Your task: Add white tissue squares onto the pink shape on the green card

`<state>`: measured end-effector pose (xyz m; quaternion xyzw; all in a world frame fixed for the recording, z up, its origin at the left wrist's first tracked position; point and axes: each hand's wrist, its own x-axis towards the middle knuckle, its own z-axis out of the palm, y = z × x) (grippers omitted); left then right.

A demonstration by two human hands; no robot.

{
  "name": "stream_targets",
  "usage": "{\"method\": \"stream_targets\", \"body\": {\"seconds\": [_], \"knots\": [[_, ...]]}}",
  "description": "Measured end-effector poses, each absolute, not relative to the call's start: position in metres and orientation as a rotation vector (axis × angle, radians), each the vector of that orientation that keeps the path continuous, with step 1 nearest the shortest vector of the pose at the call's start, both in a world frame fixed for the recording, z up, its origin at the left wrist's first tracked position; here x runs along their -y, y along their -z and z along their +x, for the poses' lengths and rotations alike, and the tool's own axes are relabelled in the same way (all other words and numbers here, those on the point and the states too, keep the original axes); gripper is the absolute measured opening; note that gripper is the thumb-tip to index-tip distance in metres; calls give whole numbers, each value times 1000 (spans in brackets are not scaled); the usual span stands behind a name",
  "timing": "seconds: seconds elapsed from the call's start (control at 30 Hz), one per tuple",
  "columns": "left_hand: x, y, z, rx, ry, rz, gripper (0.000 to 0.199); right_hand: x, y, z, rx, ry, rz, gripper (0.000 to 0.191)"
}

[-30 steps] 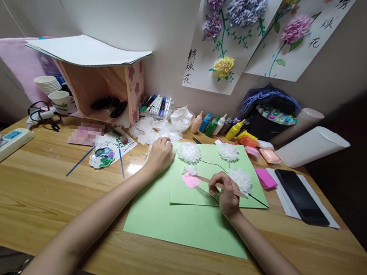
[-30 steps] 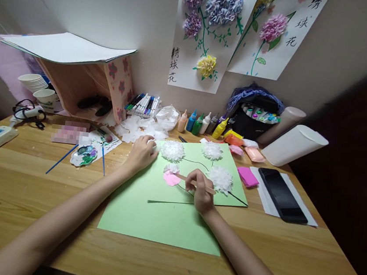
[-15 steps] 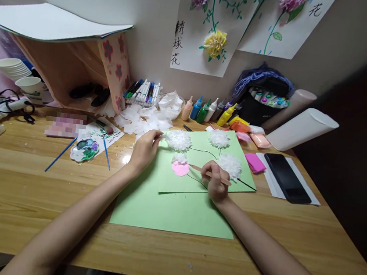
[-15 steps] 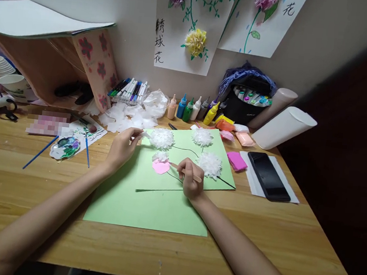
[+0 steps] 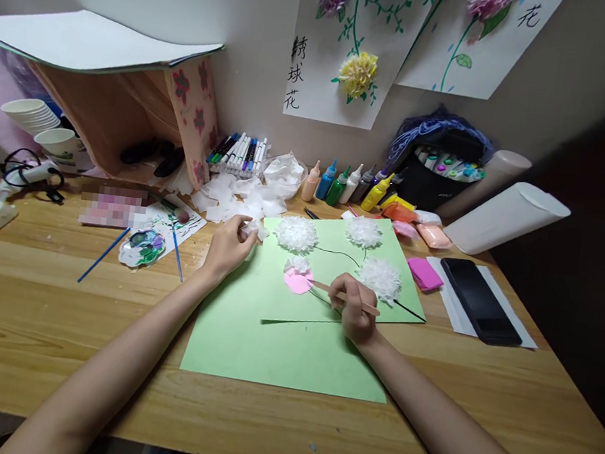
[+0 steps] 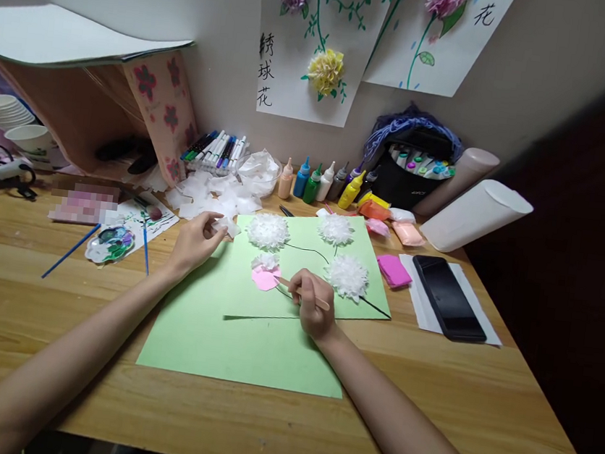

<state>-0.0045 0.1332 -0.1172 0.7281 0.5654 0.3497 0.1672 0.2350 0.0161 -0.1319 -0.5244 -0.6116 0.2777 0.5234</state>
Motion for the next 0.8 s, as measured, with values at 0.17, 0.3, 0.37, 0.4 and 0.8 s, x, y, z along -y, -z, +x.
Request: {"method": "stream_targets", "body": {"seconds": [0.17, 0.3, 0.37, 0.4, 0.8], "knots": [[-137, 119, -10, -1649, -1208, 2002, 21, -15, 133, 235, 1458, -628, -1247, 47], [-141, 118, -14, -1702, -1379, 1937, 21, -16, 135, 234, 1380, -621, -1304, 46], [-142, 114, -15, -1693, -1452, 1914, 21, -17, 135, 234, 1364, -644, -1318, 46], [-143, 111, -14, -1664, -1482, 1905, 21, -17, 135, 234, 1366, -654, -1316, 46], [-75, 76, 62, -923, -627, 1999, 17, -23, 131, 230, 1333, -710, -1281, 39]]}}
